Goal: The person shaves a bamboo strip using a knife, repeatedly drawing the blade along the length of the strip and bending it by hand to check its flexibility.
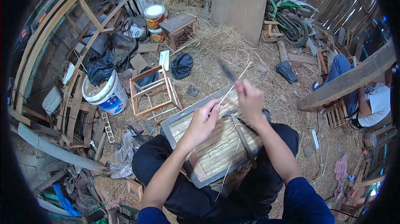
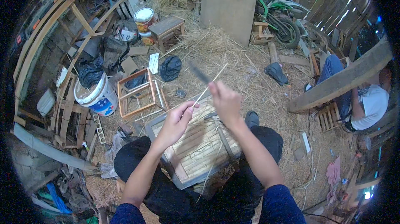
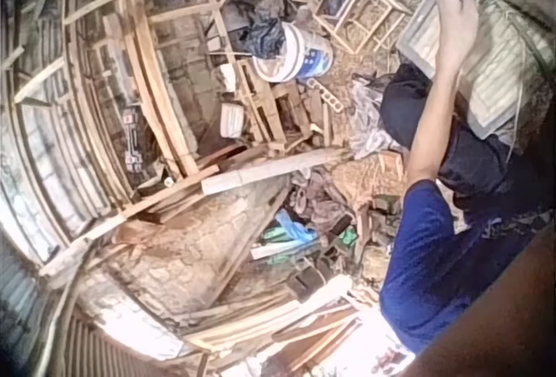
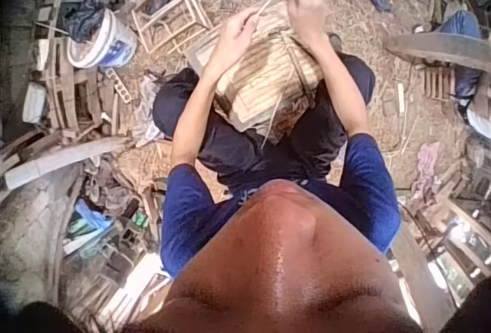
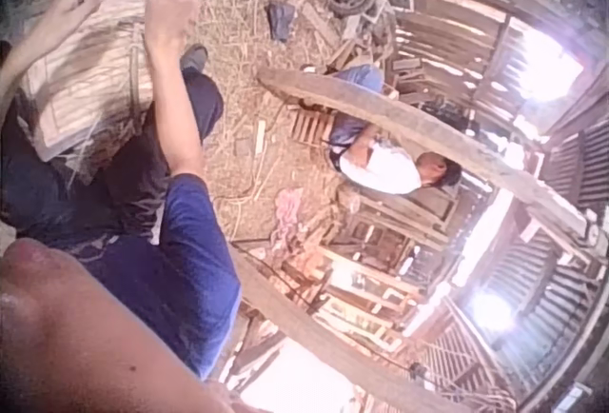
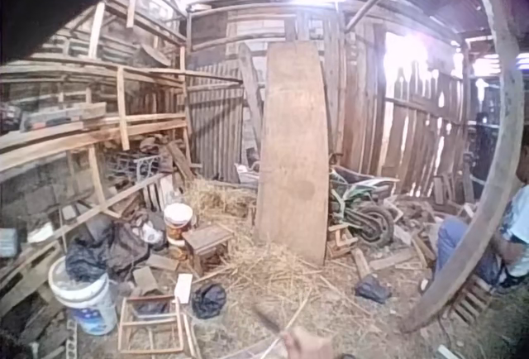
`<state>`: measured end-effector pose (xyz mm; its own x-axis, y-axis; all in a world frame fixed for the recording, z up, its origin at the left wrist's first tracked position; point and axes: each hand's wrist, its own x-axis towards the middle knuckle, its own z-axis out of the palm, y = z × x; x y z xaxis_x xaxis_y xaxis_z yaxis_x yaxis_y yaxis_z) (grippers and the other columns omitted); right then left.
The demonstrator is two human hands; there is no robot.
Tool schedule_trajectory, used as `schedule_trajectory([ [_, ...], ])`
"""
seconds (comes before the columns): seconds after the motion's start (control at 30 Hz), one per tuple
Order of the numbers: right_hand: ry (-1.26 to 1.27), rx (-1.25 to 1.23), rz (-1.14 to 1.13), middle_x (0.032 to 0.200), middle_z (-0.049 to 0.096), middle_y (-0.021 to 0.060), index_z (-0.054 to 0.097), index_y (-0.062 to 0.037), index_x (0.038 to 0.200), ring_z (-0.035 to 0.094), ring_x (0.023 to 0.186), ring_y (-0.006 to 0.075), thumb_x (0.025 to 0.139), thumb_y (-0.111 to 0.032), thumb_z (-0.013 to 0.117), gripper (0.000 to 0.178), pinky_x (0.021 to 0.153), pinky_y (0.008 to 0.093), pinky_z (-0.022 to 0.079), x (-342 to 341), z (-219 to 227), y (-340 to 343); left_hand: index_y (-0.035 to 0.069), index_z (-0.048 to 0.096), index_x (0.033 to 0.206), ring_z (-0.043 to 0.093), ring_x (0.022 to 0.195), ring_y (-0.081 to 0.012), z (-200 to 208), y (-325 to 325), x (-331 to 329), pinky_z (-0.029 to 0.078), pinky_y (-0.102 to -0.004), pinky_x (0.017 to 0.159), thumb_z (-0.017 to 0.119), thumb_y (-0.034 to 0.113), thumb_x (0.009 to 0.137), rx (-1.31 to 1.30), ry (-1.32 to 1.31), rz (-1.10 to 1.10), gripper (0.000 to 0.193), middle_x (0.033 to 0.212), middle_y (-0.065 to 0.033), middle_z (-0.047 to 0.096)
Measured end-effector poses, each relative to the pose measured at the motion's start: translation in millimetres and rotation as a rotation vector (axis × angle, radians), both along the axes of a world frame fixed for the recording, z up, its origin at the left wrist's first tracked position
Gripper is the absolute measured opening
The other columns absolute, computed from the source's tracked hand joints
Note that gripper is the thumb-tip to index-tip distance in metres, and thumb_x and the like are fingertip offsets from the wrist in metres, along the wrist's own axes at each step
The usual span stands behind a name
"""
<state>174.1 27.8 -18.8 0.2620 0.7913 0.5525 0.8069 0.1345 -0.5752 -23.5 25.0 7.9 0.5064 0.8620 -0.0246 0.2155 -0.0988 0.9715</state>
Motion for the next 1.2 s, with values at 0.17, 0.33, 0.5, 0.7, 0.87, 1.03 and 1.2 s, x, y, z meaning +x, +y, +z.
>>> schedule_trajectory([
  [0.17, -0.151, 0.111, 0.141, 0.054, 0.054, 0.0094, 0.056, -0.0098, 0.077, 0.056, 0.043, 0.0277, 0.103, -0.037, 0.057, 0.038, 0.041, 0.0403, 0.041, -8.7, -11.6, 1.0, -0.003, 0.062, 0.114, 0.052, 0.051, -0.0168, 3.2, -1.3, -1.4, 0.043, -0.0350, 0.054, 0.049, 0.016, 0.105, 0.165, 0.109, 0.058, 0.025, 0.063, -0.0126, 0.057],
  [0.33, -0.037, 0.089, -0.032, 0.053, 0.053, 0.0088, 0.055, -0.0097, 0.075, 0.054, 0.041, 0.0256, 0.106, -0.037, 0.052, 0.041, 0.040, 0.0388, 0.039, 8.7, -3.1, 10.1, -0.002, 0.060, 0.105, 0.064, 0.060, -0.0374, 7.5, -4.3, 1.8, 0.047, -0.0443, 0.059, 0.050, 0.013, 0.103, 0.285, 0.094, 0.058, 0.018, 0.070, -0.0232, 0.062],
  [0.5, -0.114, 0.125, 0.265, 0.058, 0.057, 0.0125, 0.056, -0.0082, 0.077, 0.059, 0.048, 0.0318, 0.098, -0.031, 0.065, 0.033, 0.043, 0.0412, 0.043, -27.6, -21.9, -9.4, -0.002, 0.059, 0.104, 0.053, 0.060, -0.0175, -8.8, 0.9, -0.7, 0.045, -0.0345, 0.060, 0.049, 0.014, 0.105, 0.258, 0.123, 0.067, 0.019, 0.069, -0.0128, 0.056],
  [0.7, -0.069, 0.069, 0.013, 0.059, 0.059, 0.0123, 0.058, -0.0086, 0.080, 0.060, 0.049, 0.0313, 0.102, -0.032, 0.060, 0.032, 0.044, 0.0411, 0.042, 9.8, -5.4, 12.6, -0.002, 0.059, 0.103, 0.056, 0.061, -0.0180, 5.6, -2.0, 2.0, 0.046, -0.0343, 0.061, 0.051, 0.012, 0.104, 0.201, 0.105, 0.058, 0.016, 0.071, -0.0139, 0.058],
  [0.87, -0.070, 0.033, 0.079, 0.057, 0.058, 0.0115, 0.058, -0.0082, 0.082, 0.059, 0.047, 0.0301, 0.105, -0.033, 0.054, 0.035, 0.043, 0.0406, 0.042, -15.0, -18.8, -3.1, -0.002, 0.059, 0.104, 0.058, 0.061, -0.0184, -4.9, -3.4, 0.6, 0.046, -0.0343, 0.059, 0.052, 0.010, 0.103, 0.269, 0.087, 0.110, 0.014, 0.072, -0.0140, 0.059],
  [1.03, -0.101, 0.054, 0.055, 0.057, 0.057, 0.0118, 0.053, -0.0070, 0.077, 0.060, 0.049, 0.0316, 0.106, -0.036, 0.052, 0.041, 0.044, 0.0416, 0.043, -6.0, -3.3, 4.9, 0.002, 0.061, 0.112, 0.067, 0.075, -0.0446, 6.9, -2.2, -5.3, 0.050, -0.0479, 0.065, 0.053, 0.013, 0.102, 0.363, 0.177, 0.157, 0.017, 0.081, -0.0257, 0.066],
  [1.2, 0.021, -0.025, -0.059, 0.057, 0.056, 0.0143, 0.053, -0.0058, 0.079, 0.060, 0.052, 0.0367, 0.106, -0.037, 0.051, 0.041, 0.047, 0.0467, 0.043, -4.9, -11.1, 7.1, 0.000, 0.061, 0.112, 0.066, 0.073, -0.0383, -2.4, -2.9, -6.7, 0.050, -0.0432, 0.066, 0.053, 0.012, 0.103, 0.346, 0.131, 0.107, 0.017, 0.083, -0.0234, 0.066],
])
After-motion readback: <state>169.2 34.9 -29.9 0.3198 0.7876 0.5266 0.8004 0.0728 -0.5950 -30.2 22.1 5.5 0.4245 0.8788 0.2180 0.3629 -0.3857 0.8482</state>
